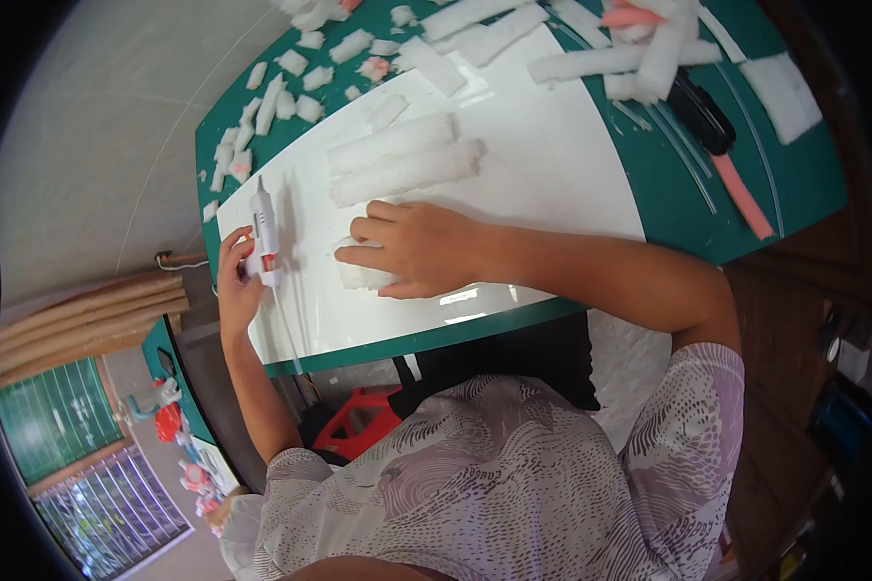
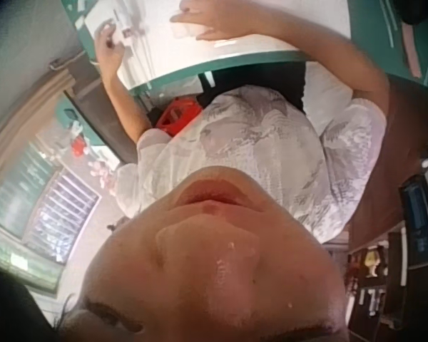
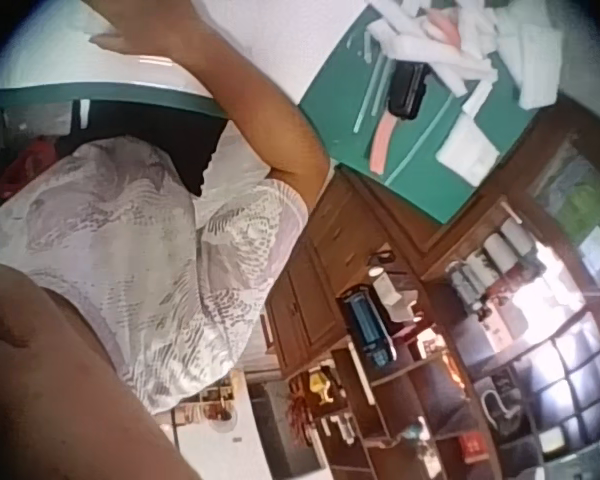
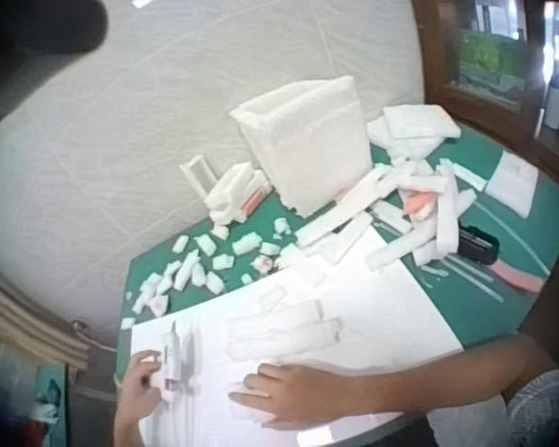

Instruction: The person applies hot glue to foam pieces using a glue gun and joins the foam pieces together by hand to assemble a rectangular foam frame.

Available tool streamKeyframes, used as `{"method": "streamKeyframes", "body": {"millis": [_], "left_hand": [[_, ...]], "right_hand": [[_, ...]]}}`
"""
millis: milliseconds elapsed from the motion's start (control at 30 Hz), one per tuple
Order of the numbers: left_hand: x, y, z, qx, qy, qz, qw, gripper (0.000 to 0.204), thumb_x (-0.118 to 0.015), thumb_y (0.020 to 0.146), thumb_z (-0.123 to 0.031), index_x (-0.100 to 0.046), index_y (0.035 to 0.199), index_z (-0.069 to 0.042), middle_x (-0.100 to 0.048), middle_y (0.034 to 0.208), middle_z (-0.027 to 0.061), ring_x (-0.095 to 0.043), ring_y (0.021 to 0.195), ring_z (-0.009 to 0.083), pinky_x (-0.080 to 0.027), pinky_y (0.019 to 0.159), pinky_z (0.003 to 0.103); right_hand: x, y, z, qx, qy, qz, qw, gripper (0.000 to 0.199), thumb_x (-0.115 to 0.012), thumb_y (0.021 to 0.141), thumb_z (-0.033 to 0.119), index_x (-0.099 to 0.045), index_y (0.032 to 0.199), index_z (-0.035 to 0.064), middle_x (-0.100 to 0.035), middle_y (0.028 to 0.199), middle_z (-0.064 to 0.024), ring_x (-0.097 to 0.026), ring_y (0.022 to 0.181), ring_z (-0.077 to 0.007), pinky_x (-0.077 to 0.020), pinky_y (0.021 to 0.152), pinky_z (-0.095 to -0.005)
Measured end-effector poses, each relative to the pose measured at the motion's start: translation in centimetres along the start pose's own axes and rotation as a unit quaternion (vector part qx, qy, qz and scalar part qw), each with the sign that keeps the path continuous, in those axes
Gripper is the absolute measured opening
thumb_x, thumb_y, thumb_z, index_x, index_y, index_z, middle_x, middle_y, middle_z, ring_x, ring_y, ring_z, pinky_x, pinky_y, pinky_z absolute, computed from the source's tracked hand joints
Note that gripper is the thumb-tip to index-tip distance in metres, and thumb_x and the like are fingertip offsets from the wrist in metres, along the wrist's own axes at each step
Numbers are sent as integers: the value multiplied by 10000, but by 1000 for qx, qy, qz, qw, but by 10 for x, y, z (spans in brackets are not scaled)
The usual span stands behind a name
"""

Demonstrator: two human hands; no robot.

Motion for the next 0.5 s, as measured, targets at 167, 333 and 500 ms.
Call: {"method": "streamKeyframes", "body": {"millis": [167,333,500], "left_hand": [[3,-13,-17,8,40,8,999,551,-576,678,124,-650,1194,-54,-474,1435,97,-556,1225,262,-453,964,341],[3,-28,-61,-61,88,-107,989,459,-603,734,86,-639,1168,-60,-572,1290,127,-584,1151,282,-476,924,360],[-55,-33,-135,-28,16,-5,999,462,-725,875,-124,-583,1310,-67,-597,1174,100,-601,851,201,-496,676,278]], "right_hand": [[9,9,8,2,25,-22,999,607,-800,762,237,-589,1316,103,-586,1167,-107,-557,1038,-288,-514,873,-382],[21,12,10,-10,29,-65,997,580,-777,750,174,-597,1294,85,-581,1187,-113,-553,1058,-298,-511,887,-380],[30,16,9,-64,48,-135,988,535,-756,699,67,-640,1221,69,-569,1221,-126,-548,1073,-308,-500,891,-382]]}}
Point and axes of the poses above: each hand's wrist, its own y-axis towards the middle knuckle, its own x-axis out of the back of the hand, z = x × y, the point moved 2 cm from there along y, towards the middle knuckle
